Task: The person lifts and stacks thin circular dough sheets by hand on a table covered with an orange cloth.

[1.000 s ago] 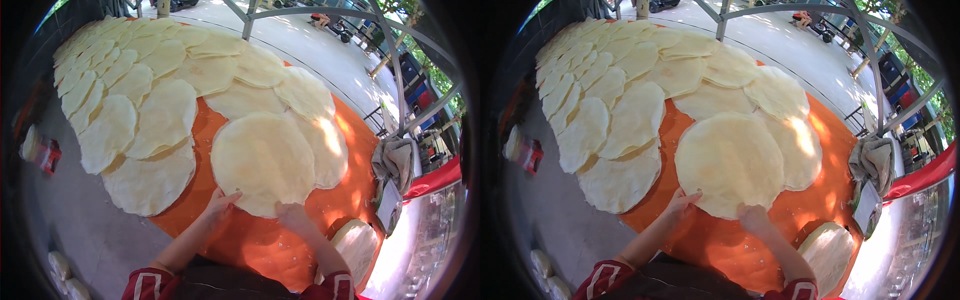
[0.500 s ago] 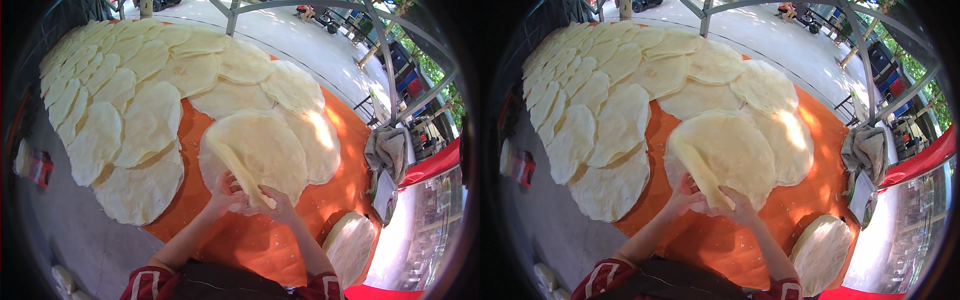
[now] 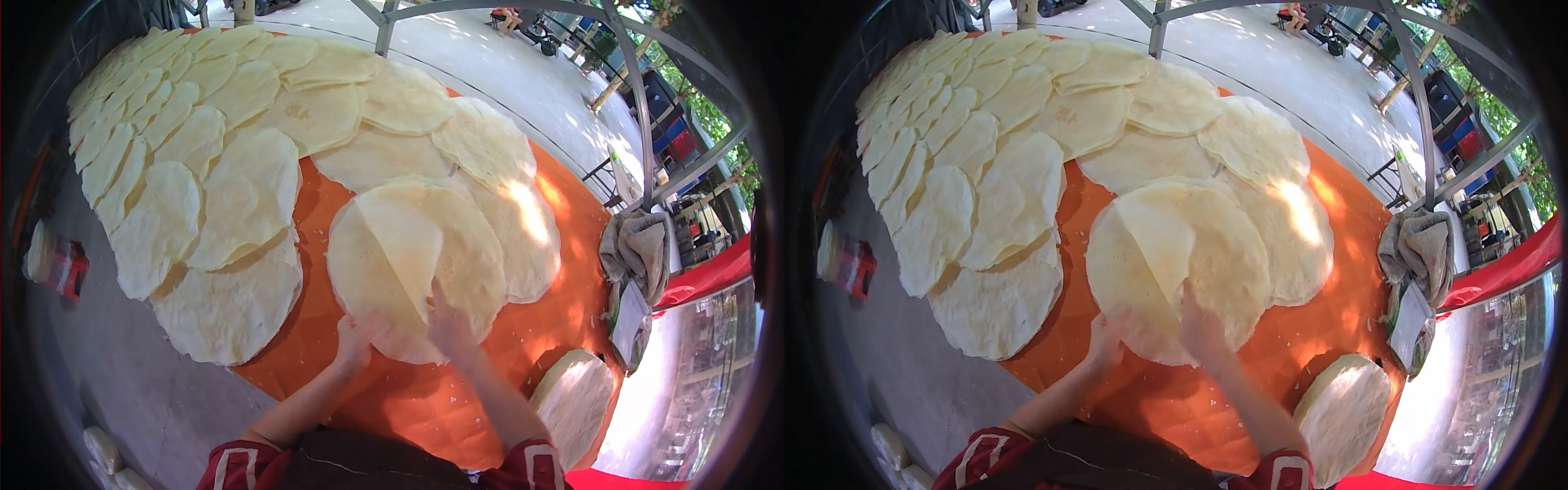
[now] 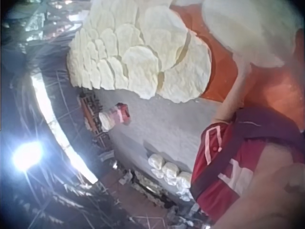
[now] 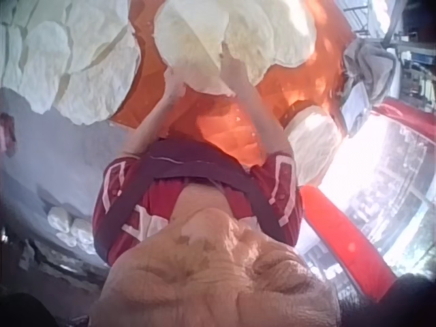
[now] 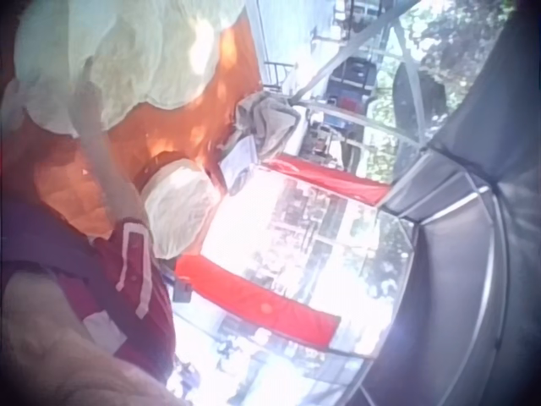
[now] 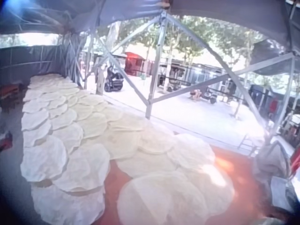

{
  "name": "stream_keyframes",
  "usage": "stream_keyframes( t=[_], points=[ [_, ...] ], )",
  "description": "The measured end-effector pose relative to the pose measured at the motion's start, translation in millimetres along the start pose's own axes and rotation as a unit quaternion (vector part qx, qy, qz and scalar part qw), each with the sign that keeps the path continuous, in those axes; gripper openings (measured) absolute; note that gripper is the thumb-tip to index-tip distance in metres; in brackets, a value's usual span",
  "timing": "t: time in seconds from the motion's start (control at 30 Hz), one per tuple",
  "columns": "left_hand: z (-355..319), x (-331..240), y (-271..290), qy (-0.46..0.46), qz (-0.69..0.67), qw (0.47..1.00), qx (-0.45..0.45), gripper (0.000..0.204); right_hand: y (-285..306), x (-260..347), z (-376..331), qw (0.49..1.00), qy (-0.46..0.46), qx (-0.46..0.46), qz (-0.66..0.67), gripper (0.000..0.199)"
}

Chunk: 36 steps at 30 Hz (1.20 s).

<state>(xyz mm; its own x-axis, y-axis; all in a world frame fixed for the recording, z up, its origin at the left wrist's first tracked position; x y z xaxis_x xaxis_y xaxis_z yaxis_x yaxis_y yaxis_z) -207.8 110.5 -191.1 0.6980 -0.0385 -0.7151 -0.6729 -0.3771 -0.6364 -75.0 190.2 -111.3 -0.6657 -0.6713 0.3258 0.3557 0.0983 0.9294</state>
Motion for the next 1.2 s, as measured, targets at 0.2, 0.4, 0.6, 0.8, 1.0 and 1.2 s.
stream_keyframes(
  t=[0.2, 0.4, 0.6, 0.8, 1.0, 1.2],
  points=[
    [-2, 33, 28, 0.111, -0.093, 0.981, -0.130, 0.032, 213, -135, 102, 0.994, 0.042, -0.097, 0.018, 0.016],
    [-7, 23, 28, 0.105, -0.089, 0.984, -0.111, 0.041, 243, 30, 106, 0.973, 0.081, -0.077, -0.200, 0.039],
    [-8, 0, 8, 0.126, -0.146, 0.979, -0.059, 0.049, 22, 46, 19, 0.967, 0.164, 0.044, -0.191, 0.040],
    [-8, -6, 11, 0.142, -0.145, 0.979, 0.001, 0.047, -8, 90, -7, 0.990, 0.113, -0.018, -0.087, 0.034],
    [-5, -20, 1, 0.090, -0.116, 0.989, -0.008, 0.046, -3, 86, -24, 0.998, 0.050, -0.048, 0.000, 0.039],
    [17, -70, 60, -0.132, 0.335, 0.920, -0.158, 0.036, 142, 36, 50, 0.983, -0.108, -0.102, 0.110, 0.028]
  ],
)
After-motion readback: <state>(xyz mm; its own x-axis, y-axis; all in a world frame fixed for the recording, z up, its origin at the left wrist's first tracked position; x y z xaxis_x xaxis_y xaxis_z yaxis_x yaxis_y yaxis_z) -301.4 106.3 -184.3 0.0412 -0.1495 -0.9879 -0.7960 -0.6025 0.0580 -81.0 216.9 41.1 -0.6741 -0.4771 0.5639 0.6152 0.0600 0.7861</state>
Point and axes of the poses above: each hand's wrist, its own z-axis towards the middle knuckle, its own y-axis out of the back of the hand, x = y × z, the point moved 8 cm from there along z, towards the middle knuckle
